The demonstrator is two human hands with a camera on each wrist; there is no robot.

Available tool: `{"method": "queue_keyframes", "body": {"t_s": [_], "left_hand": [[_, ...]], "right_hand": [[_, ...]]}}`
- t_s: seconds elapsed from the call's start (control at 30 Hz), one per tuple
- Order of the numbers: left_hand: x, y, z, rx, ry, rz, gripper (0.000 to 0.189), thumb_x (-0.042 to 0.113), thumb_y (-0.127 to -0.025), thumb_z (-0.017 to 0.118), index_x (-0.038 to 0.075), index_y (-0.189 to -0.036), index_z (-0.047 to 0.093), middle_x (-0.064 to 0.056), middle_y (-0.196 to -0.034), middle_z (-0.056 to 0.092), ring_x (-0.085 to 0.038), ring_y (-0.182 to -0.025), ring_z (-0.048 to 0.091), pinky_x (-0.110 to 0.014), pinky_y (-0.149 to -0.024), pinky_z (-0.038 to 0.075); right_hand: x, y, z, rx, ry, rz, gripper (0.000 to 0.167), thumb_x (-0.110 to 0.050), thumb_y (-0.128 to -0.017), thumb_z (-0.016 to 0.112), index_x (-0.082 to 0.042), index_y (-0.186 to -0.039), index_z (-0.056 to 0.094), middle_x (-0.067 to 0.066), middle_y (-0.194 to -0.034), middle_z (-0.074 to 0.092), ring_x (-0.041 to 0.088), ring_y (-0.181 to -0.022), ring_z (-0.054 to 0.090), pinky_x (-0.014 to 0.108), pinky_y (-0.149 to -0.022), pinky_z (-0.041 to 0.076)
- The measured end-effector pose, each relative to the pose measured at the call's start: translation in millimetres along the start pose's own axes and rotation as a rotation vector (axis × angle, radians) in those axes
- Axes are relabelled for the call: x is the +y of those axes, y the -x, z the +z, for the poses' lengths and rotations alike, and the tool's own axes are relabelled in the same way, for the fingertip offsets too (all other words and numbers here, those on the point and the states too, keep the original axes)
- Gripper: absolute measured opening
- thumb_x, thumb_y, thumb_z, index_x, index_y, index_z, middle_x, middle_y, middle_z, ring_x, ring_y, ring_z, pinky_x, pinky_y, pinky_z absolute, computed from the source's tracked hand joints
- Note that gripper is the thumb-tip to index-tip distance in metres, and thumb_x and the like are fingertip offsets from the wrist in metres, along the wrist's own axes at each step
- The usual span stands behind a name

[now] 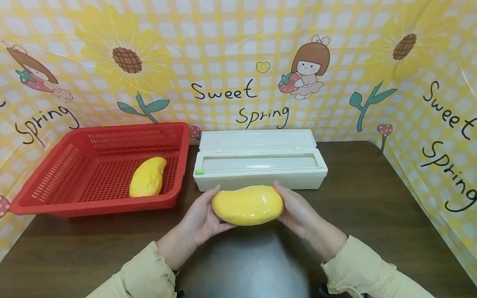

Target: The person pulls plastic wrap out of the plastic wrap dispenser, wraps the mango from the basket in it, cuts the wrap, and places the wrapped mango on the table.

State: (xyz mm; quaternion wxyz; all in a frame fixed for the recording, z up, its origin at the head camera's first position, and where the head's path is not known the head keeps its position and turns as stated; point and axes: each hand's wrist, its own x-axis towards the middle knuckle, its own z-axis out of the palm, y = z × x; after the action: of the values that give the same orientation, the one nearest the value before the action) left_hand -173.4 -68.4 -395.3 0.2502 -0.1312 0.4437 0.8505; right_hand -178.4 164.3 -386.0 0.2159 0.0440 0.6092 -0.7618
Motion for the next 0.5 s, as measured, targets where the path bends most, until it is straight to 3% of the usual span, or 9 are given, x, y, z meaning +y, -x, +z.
{"method": "queue_keyframes", "body": {"t_s": [0.1, 0.17, 0.37, 0.5], "left_hand": [[-0.1, 0.6, 3.4, -0.032, 0.036, -0.002, 0.061, 0.035, -0.109, 0.034, -0.001, -0.157, 0.022, -0.026, -0.157, 0.033, -0.042, -0.145, 0.033, -0.067, -0.113, 0.025], [-0.6, 0.3, 5.8, -0.02, 0.058, -0.007, 0.061, 0.034, -0.109, 0.033, -0.001, -0.157, 0.023, -0.026, -0.157, 0.033, -0.042, -0.144, 0.034, -0.067, -0.113, 0.026], [-7.1, -2.2, 10.1, 0.135, 0.064, -0.004, 0.055, 0.033, -0.107, 0.037, -0.001, -0.149, 0.033, -0.024, -0.142, 0.045, -0.038, -0.129, 0.048, -0.066, -0.108, 0.035], [-11.5, -2.6, 9.4, 0.224, 0.036, -0.007, 0.051, 0.034, -0.104, 0.04, -0.001, -0.141, 0.039, -0.022, -0.131, 0.05, -0.036, -0.117, 0.054, -0.062, -0.101, 0.044]], "right_hand": [[-1.0, 0.2, 0.2, 0.008, 0.018, -0.009, 0.043, -0.038, -0.112, 0.038, 0.0, -0.12, 0.058, 0.001, -0.102, 0.06, 0.011, -0.092, 0.06, 0.026, -0.085, 0.05], [-1.7, 0.5, 1.8, 0.022, -0.014, -0.02, 0.04, -0.035, -0.112, 0.038, -0.001, -0.117, 0.057, 0.0, -0.101, 0.06, 0.011, -0.09, 0.061, 0.026, -0.084, 0.051], [-2.4, 1.0, 11.4, 0.072, -0.181, 0.007, 0.029, -0.024, -0.112, 0.034, 0.0, -0.124, 0.044, 0.003, -0.108, 0.055, 0.009, -0.092, 0.062, 0.024, -0.084, 0.055], [1.3, 1.6, 15.0, 0.113, -0.225, 0.04, 0.026, -0.019, -0.112, 0.03, 0.001, -0.123, 0.042, 0.007, -0.114, 0.051, 0.01, -0.094, 0.061, 0.026, -0.088, 0.055]]}}
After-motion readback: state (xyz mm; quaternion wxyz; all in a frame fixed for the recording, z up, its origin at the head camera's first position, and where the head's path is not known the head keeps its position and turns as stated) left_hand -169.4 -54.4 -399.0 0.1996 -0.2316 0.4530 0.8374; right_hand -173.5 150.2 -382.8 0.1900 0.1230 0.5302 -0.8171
